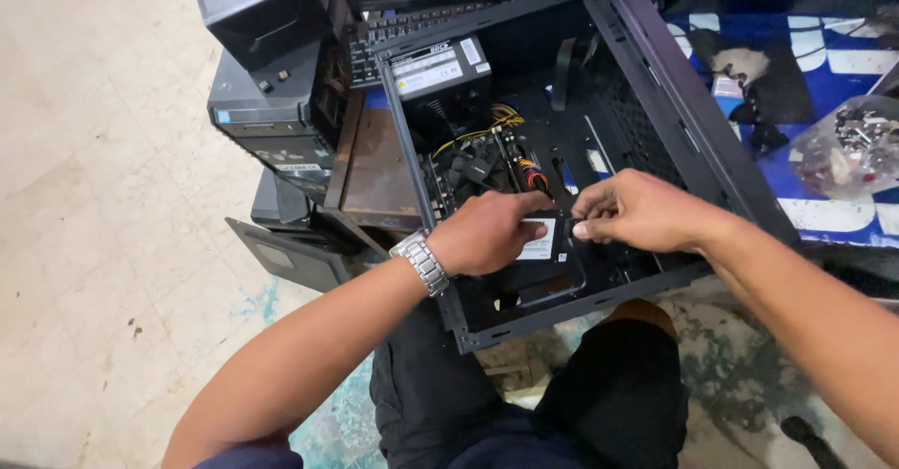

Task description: A person installs a solid-state drive (SSD) into a computer case, connecting the necessary power and data cables and placing the drive into its bay.

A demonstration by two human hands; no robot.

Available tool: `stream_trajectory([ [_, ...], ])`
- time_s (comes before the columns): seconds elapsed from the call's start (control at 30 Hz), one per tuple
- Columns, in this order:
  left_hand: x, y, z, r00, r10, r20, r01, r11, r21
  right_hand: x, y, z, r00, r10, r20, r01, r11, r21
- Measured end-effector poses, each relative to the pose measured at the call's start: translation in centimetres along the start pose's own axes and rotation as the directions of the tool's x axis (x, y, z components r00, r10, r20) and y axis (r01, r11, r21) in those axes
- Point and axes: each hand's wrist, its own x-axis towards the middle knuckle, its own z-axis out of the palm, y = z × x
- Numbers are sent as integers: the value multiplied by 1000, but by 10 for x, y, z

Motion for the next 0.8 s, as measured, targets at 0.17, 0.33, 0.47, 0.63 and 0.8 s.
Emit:
stream_trajectory([
  [0.17, -1, 4, -2, 999, -27, 19, 28, 999, -35, 2, -2, 0, 1000, 5, 13, -6, 1000, 5],
  [0.33, -3, 2, 3, 999, -28, 28, 30, 997, -72, 6, 4, 6, 999, 44, 18, -45, 998, 37],
  [0.47, -1, 5, -3, 999, -31, 23, 33, 997, -76, 8, 3, 0, 999, 47, 19, -48, 997, 56],
  [0.63, 9, 4, -8, 996, -65, 61, 68, 996, -53, 13, 8, -6, 1000, 16, 15, -17, 997, 69],
  [0.8, 13, 7, -9, 998, -46, 40, 48, 997, -57, 13, 12, -8, 1000, -5, -2, 5, 996, 90],
])
